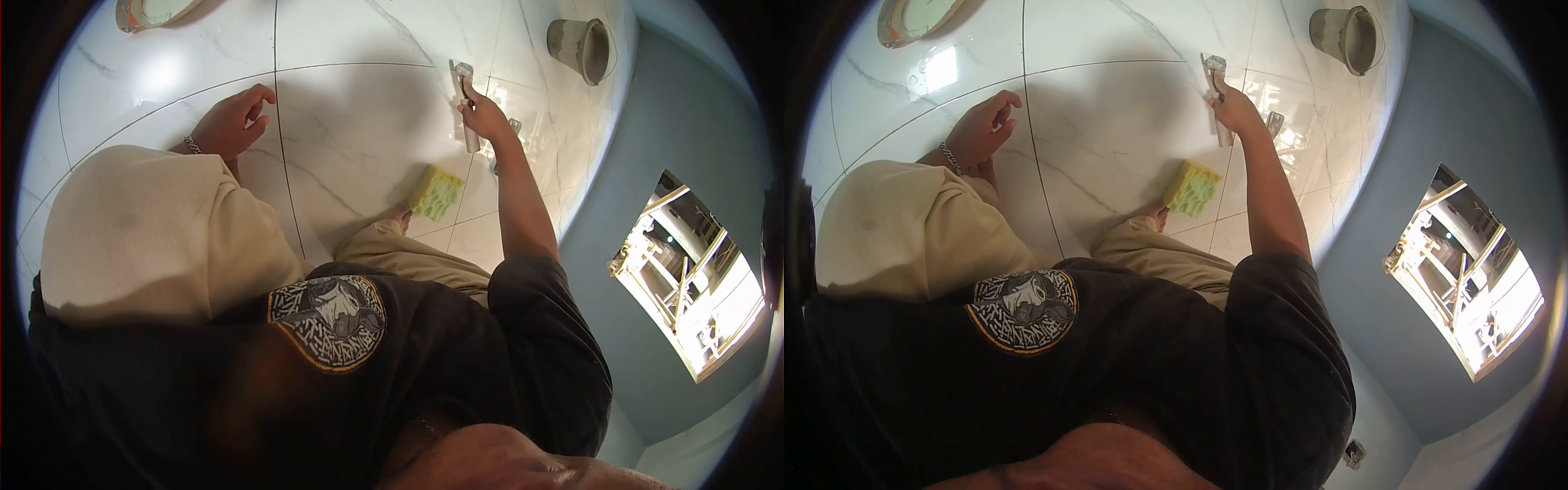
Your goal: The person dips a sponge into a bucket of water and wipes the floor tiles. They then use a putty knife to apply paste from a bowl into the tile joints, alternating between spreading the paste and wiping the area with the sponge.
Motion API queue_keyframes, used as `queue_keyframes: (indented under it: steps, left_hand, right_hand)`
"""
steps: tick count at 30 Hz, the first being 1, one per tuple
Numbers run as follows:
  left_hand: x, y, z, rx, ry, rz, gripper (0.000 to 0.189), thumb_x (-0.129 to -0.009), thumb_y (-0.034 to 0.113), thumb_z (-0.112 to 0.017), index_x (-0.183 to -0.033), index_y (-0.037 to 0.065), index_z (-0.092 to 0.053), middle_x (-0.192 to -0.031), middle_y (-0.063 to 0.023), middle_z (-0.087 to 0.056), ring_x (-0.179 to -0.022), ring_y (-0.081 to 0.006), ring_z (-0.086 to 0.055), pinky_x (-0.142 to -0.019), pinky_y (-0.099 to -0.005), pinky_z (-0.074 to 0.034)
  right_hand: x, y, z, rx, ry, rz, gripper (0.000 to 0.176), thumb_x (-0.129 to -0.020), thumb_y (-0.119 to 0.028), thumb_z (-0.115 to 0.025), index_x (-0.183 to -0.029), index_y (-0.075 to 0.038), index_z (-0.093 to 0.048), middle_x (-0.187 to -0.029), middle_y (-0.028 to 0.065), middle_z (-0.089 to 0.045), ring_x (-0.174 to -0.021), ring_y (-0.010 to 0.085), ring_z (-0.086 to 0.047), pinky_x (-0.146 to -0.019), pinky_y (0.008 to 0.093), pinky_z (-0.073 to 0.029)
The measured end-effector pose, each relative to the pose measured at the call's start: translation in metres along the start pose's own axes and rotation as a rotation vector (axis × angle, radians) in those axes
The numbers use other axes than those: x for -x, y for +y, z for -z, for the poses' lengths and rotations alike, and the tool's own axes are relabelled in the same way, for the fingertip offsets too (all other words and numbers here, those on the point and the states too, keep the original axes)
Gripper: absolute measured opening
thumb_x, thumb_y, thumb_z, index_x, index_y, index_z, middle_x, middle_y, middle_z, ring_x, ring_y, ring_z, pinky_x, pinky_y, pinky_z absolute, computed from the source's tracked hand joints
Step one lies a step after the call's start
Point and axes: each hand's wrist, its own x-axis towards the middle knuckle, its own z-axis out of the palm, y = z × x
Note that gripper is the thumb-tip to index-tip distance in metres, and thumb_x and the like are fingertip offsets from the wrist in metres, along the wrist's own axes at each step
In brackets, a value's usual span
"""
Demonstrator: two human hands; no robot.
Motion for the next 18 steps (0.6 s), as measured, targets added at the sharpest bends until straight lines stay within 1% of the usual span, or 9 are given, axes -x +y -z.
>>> queue_keyframes:
  steps: [4, 7, 8, 11, 12, 13, 15, 16, 18]
  left_hand:
    - [0.0, -0.001, 0.001, -0.018, -0.021, -0.017, 0.029, -0.089, 0.009, -0.061, -0.117, 0.009, -0.052, -0.073, -0.0016, -0.043, -0.065, -0.0153, -0.045, -0.061, -0.0324, -0.041]
    - [-0.001, 0.002, 0.002, -0.01, -0.011, -0.001, 0.028, -0.089, 0.009, -0.061, -0.116, 0.008, -0.053, -0.073, -0.0016, -0.043, -0.065, -0.0151, -0.045, -0.061, -0.0322, -0.041]
    - [-0.001, 0.002, 0.001, 0.007, 0.005, 0.002, 0.028, -0.089, 0.009, -0.061, -0.116, 0.008, -0.053, -0.073, -0.0016, -0.043, -0.064, -0.0152, -0.045, -0.061, -0.0321, -0.041]
    - [0.0, 0.003, -0.001, 0.028, 0.02, -0.002, 0.027, -0.089, 0.009, -0.061, -0.115, 0.008, -0.053, -0.073, -0.0015, -0.044, -0.064, -0.0153, -0.045, -0.061, -0.0319, -0.042]
    - [0.001, 0.003, -0.001, 0.024, 0.021, -0.003, 0.027, -0.089, 0.008, -0.061, -0.115, 0.008, -0.054, -0.073, -0.0015, -0.044, -0.064, -0.0154, -0.045, -0.062, -0.0318, -0.042]
    - [0.002, 0.002, -0.002, 0.026, 0.026, 0.001, 0.027, -0.089, 0.008, -0.061, -0.115, 0.008, -0.054, -0.073, -0.0015, -0.044, -0.064, -0.0154, -0.045, -0.062, -0.0318, -0.042]
    - [0.002, 0.002, 0.0, -0.01, -0.016, 0.026, 0.028, -0.089, 0.008, -0.061, -0.116, 0.008, -0.054, -0.073, -0.0016, -0.044, -0.065, -0.0152, -0.045, -0.062, -0.0316, -0.042]
    - [0.003, 0.002, 0.001, -0.016, -0.017, 0.028, 0.028, -0.089, 0.008, -0.061, -0.116, 0.008, -0.054, -0.073, -0.0016, -0.044, -0.065, -0.0152, -0.045, -0.062, -0.0316, -0.042]
    - [0.003, 0.003, 0.0, -0.002, -0.008, 0.025, 0.028, -0.089, 0.008, -0.061, -0.116, 0.009, -0.054, -0.074, -0.0022, -0.044, -0.065, -0.0156, -0.045, -0.063, -0.0322, -0.043]
  right_hand:
    - [-0.008, -0.001, -0.015, 0.074, -0.086, -0.053, 0.062, -0.091, -0.021, -0.063, -0.149, -0.018, -0.042, -0.118, 0.0262, -0.065, -0.111, 0.0415, -0.062, -0.098, 0.0444, -0.048]
    - [-0.004, 0.004, -0.002, 0.218, -0.317, -0.025, 0.055, -0.092, -0.026, -0.063, -0.144, -0.016, -0.049, -0.116, 0.0235, -0.067, -0.1, 0.0396, -0.067, -0.087, 0.0443, -0.054]
    - [0.0, 0.009, 0.006, 0.22, -0.314, -0.03, 0.055, -0.092, -0.026, -0.063, -0.144, -0.016, -0.049, -0.116, 0.0235, -0.067, -0.1, 0.0396, -0.067, -0.087, 0.0443, -0.054]
    - [0.008, 0.032, 0.039, -0.592, -0.365, -0.323, 0.059, -0.094, -0.027, -0.062, -0.146, -0.006, -0.046, -0.103, 0.0114, -0.065, -0.081, 0.0226, -0.068, -0.067, 0.0369, -0.06]
    - [0.01, 0.035, 0.046, -0.695, -0.271, -0.382, 0.049, -0.096, -0.026, -0.058, -0.138, -0.001, -0.053, -0.099, 0.0113, -0.062, -0.078, 0.0221, -0.067, -0.068, 0.0378, -0.061]
    - [0.007, 0.04, 0.049, -0.691, -0.274, -0.379, 0.049, -0.096, -0.026, -0.058, -0.138, -0.001, -0.053, -0.099, 0.0113, -0.062, -0.078, 0.0221, -0.067, -0.068, 0.0378, -0.061]
    - [-0.004, 0.051, 0.047, -0.877, -0.144, -0.477, 0.037, -0.097, -0.025, -0.056, -0.126, -0.001, -0.058, -0.097, 0.0111, -0.061, -0.077, 0.0218, -0.066, -0.07, 0.0388, -0.062]
    - [-0.011, 0.055, 0.042, -0.904, -0.153, -0.464, 0.029, -0.097, -0.026, -0.057, -0.113, -0.002, -0.06, -0.094, 0.0108, -0.061, -0.075, 0.0208, -0.064, -0.07, 0.0396, -0.063]
    - [-0.017, 0.038, 0.031, -0.965, -0.104, -0.493, 0.03, -0.096, -0.026, -0.058, -0.11, 0.0, -0.06, -0.093, 0.0119, -0.061, -0.074, 0.023, -0.064, -0.069, 0.0415, -0.063]
